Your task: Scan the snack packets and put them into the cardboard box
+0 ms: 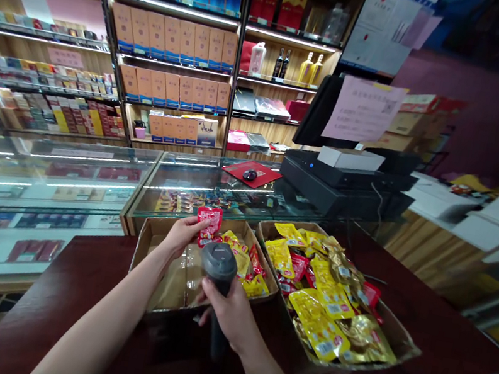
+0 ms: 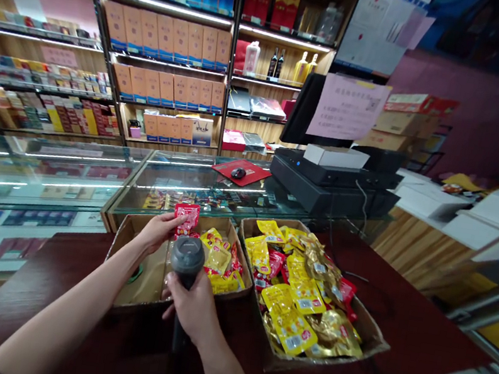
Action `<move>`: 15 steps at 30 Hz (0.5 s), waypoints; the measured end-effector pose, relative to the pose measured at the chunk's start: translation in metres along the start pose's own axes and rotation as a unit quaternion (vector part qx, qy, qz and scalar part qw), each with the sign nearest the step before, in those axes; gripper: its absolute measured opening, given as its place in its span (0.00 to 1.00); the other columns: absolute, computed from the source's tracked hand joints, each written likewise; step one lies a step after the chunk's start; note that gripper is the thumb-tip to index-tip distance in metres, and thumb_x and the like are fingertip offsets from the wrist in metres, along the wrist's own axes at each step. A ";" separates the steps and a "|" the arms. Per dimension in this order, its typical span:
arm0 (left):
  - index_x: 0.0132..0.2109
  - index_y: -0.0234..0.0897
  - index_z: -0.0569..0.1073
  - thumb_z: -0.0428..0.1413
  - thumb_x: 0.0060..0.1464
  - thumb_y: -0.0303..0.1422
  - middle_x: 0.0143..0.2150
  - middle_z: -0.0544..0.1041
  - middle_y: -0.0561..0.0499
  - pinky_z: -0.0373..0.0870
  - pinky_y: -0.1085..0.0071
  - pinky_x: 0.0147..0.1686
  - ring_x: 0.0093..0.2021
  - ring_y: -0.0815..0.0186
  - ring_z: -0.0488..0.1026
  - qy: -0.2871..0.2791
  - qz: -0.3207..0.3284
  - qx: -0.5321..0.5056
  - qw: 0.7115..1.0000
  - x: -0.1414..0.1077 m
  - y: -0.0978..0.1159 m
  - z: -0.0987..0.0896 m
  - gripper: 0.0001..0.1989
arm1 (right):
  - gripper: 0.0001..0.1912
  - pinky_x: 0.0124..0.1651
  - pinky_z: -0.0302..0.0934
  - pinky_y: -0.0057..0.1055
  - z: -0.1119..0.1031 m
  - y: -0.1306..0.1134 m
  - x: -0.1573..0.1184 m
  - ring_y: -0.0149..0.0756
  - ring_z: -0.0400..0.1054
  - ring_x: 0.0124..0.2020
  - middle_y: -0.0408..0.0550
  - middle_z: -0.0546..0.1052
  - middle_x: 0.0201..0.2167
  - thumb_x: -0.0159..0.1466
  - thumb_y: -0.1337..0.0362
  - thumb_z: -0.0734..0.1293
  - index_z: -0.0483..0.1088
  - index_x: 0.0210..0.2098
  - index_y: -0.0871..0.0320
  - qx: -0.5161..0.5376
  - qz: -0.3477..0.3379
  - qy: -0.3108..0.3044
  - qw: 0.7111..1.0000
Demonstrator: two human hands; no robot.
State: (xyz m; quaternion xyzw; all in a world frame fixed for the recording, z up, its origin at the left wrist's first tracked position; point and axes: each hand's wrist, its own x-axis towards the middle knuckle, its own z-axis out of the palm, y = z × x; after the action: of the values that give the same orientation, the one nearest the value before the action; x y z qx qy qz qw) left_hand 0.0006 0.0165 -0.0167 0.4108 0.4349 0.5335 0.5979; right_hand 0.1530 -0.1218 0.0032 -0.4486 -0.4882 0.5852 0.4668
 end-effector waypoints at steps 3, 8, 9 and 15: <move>0.43 0.33 0.77 0.65 0.41 0.39 0.33 0.79 0.46 0.73 0.72 0.29 0.29 0.66 0.76 -0.023 -0.027 -0.015 0.999 -0.004 0.002 0.003 0.22 | 0.12 0.34 0.63 0.26 -0.015 -0.019 0.011 0.32 0.68 0.32 0.44 0.75 0.30 0.52 0.62 0.69 0.70 0.35 0.58 -0.009 -0.055 0.067 0.996; 0.43 0.33 0.76 0.66 0.42 0.32 0.38 0.79 0.44 0.74 0.71 0.37 0.36 0.64 0.77 -0.140 -0.101 -0.024 0.985 -0.019 0.011 0.026 0.18 | 0.09 0.29 0.58 0.24 -0.049 -0.062 0.033 0.27 0.62 0.22 0.38 0.69 0.19 0.49 0.68 0.67 0.72 0.32 0.59 0.043 0.045 0.086 0.994; 0.43 0.33 0.76 0.66 0.42 0.30 0.38 0.79 0.44 0.74 0.71 0.38 0.37 0.64 0.77 -0.165 -0.111 -0.019 0.980 -0.020 0.013 0.034 0.18 | 0.07 0.27 0.57 0.23 -0.056 -0.069 0.037 0.26 0.61 0.20 0.37 0.68 0.17 0.49 0.69 0.67 0.72 0.30 0.59 0.052 0.067 0.077 0.993; 0.42 0.31 0.74 0.65 0.43 0.25 0.38 0.79 0.43 0.76 0.70 0.35 0.34 0.64 0.77 -0.170 -0.128 -0.002 0.977 -0.001 0.024 0.097 0.16 | 0.01 0.22 0.58 0.24 -0.109 -0.101 0.060 0.27 0.60 0.16 0.40 0.68 0.14 0.50 0.70 0.65 0.67 0.23 0.60 0.050 0.149 0.056 0.986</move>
State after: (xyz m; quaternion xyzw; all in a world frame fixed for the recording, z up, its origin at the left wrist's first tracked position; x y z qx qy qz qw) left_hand 0.0866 0.0147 0.0333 0.4354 0.3748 0.3756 0.7273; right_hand 0.2614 -0.0371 0.0858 -0.5245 -0.3589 0.6462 0.4226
